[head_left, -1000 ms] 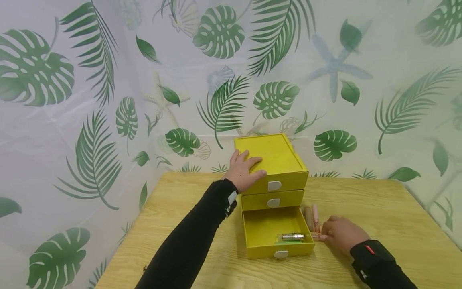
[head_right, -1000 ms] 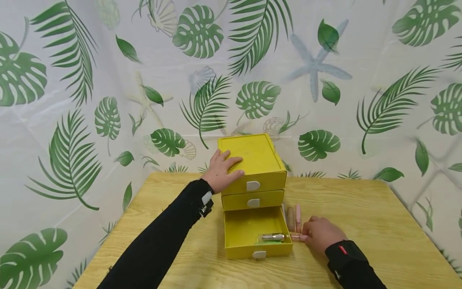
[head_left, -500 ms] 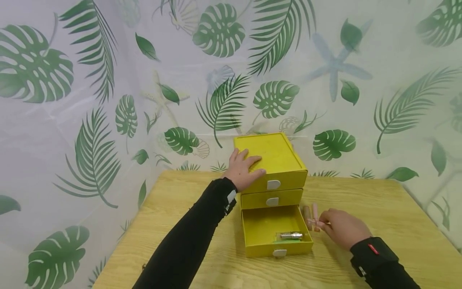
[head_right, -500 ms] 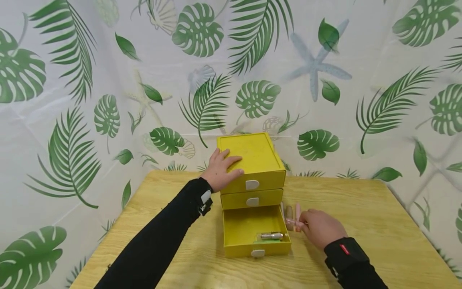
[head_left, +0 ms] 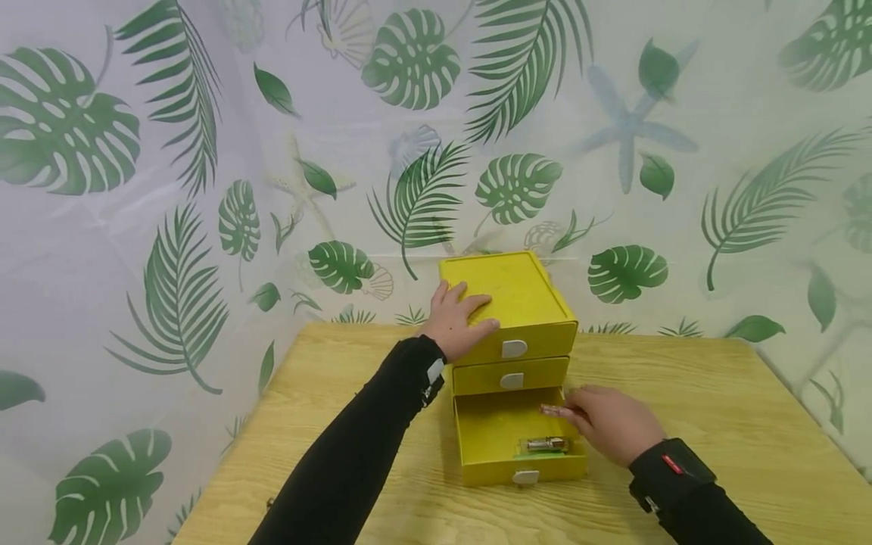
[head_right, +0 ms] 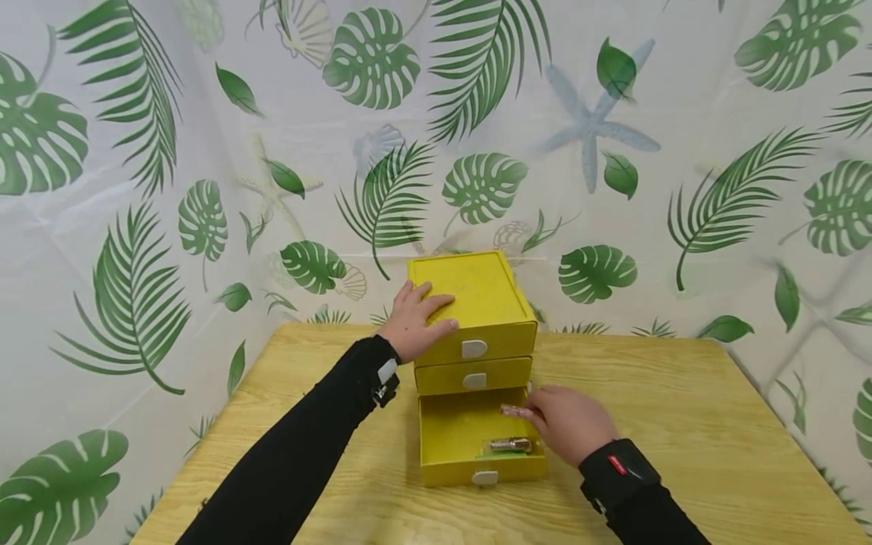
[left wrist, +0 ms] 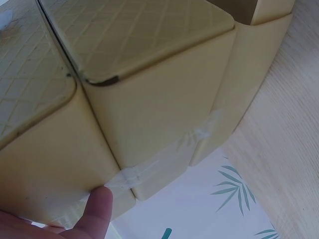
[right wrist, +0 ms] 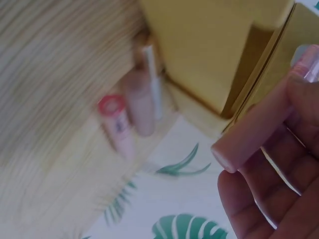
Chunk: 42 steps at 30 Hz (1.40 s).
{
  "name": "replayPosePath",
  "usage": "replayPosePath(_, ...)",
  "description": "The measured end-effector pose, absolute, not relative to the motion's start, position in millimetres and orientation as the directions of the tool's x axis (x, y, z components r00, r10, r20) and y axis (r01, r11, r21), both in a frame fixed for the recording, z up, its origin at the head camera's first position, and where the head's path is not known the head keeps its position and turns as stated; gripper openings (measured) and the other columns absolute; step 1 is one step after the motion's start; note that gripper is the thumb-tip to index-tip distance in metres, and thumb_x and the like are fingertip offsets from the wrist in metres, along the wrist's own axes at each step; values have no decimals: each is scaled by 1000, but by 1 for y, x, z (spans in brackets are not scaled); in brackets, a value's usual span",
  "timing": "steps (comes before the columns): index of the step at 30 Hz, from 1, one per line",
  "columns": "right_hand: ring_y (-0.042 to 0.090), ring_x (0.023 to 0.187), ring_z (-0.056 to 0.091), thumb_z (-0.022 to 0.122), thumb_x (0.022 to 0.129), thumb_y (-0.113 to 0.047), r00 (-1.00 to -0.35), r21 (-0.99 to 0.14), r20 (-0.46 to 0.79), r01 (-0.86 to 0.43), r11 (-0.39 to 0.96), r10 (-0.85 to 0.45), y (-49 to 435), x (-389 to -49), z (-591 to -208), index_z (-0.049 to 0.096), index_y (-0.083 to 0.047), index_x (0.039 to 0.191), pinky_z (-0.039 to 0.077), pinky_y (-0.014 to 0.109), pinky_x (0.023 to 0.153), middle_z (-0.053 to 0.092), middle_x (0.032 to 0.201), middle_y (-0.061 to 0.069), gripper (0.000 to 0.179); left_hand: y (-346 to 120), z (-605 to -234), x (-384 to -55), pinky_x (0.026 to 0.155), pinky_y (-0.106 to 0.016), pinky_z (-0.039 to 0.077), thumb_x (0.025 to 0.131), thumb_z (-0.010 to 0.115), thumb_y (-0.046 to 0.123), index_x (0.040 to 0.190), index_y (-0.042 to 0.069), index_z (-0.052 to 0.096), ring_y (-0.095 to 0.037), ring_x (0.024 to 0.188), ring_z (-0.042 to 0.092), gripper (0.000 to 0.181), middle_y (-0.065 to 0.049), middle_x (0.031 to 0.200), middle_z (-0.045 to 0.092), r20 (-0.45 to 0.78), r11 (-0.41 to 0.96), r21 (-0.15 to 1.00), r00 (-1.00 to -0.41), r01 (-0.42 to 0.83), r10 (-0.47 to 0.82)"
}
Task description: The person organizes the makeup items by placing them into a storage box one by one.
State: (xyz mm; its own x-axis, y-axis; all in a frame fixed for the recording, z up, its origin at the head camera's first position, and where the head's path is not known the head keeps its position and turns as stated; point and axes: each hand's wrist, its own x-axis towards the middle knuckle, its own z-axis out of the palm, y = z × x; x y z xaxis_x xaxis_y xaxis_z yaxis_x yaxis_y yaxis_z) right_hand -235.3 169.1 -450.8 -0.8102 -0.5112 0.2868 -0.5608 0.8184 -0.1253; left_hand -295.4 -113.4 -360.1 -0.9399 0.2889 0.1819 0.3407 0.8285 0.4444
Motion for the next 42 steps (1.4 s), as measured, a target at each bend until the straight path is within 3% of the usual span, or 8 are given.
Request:
replayPosePath(5, 5, 66, 50, 70, 86, -33, -780, -132, 306, -603, 786, -547, 152, -238, -452, 68, -24, 86, 50, 34, 60, 57, 75, -13, 8, -114, -359, -296, 111, -55, 20, 93, 48, 55, 141, 27, 45, -31, 139, -3, 55, -11, 154, 19, 189, 828, 442, -938, 346, 291)
replayPosePath(7, 6, 67, 51, 70, 86, -33, -771, -128, 308, -614, 779, -557, 148, -239, -455, 68, -25, 86, 53, 41, 69, 57, 75, -14, 9, -114, -359, -296, 111, -55, 20, 93, 48, 55, 141, 27, 45, -32, 139, -3, 55, -11, 154, 19, 191, 826, 443, -937, 349, 294)
replayPosePath(11, 5, 64, 48, 71, 85, -35, -763, -110, 320, -618, 778, -561, 142, -241, -461, 67, -26, 83, 51, 47, 74, 54, 71, -16, 10, -114, -359, -295, 111, -55, 20, 93, 49, 54, 141, 27, 45, -32, 139, -4, 55, -11, 154, 19, 187, 823, 449, -937, 348, 294)
replayPosePath(14, 3, 61, 45, 70, 85, -36, -759, -111, 330, -622, 775, -562, 139, -243, -463, 67, -27, 83, 49, 44, 69, 54, 71, -17, 10, -114, -359, -295, 111, -55, 20, 93, 48, 54, 141, 27, 45, -32, 139, -4, 55, -11, 154, 19, 186, 827, 446, -939, 344, 290)
replayPosePath(19, 2, 62, 47, 72, 84, -33, -744, -117, 329, -643, 757, -582, 130, -246, -463, 67, -27, 85, 49, 51, 73, 58, 74, -16, 8, -115, -358, -297, 111, -55, 20, 93, 48, 55, 141, 27, 45, -31, 139, -4, 55, -10, 154, 19, 196, 828, 444, -939, 342, 282)
replayPosePath(26, 2, 62, 49, 70, 85, -33, -791, -131, 210, -605, 786, -574, 127, -249, -476, 68, -29, 84, 46, 35, 65, 58, 74, -18, 5, -115, -358, -296, 111, -54, 20, 94, 49, 54, 141, 26, 45, -31, 139, -4, 55, -11, 154, 19, 189, 822, 449, -936, 350, 295)
replayPosePath(31, 3, 63, 50, 71, 85, -31, -821, -162, 137, -571, 805, -555, 126, -253, -483, 68, -29, 83, 47, 32, 62, 59, 74, -17, 4, -115, -358, -295, 110, -54, 21, 94, 48, 54, 141, 26, 45, -31, 139, -4, 55, -11, 154, 19, 191, 826, 448, -939, 342, 285)
replayPosePath(42, 2, 62, 49, 71, 85, -31, -816, -231, 100, -576, 784, -569, 132, -248, -487, 70, -27, 83, 45, 32, 58, 60, 75, -17, 4, -108, -359, -284, 110, -55, 21, 93, 48, 54, 141, 27, 45, -31, 139, -3, 55, -10, 154, 19, 188, 835, 449, -947, 318, 260)
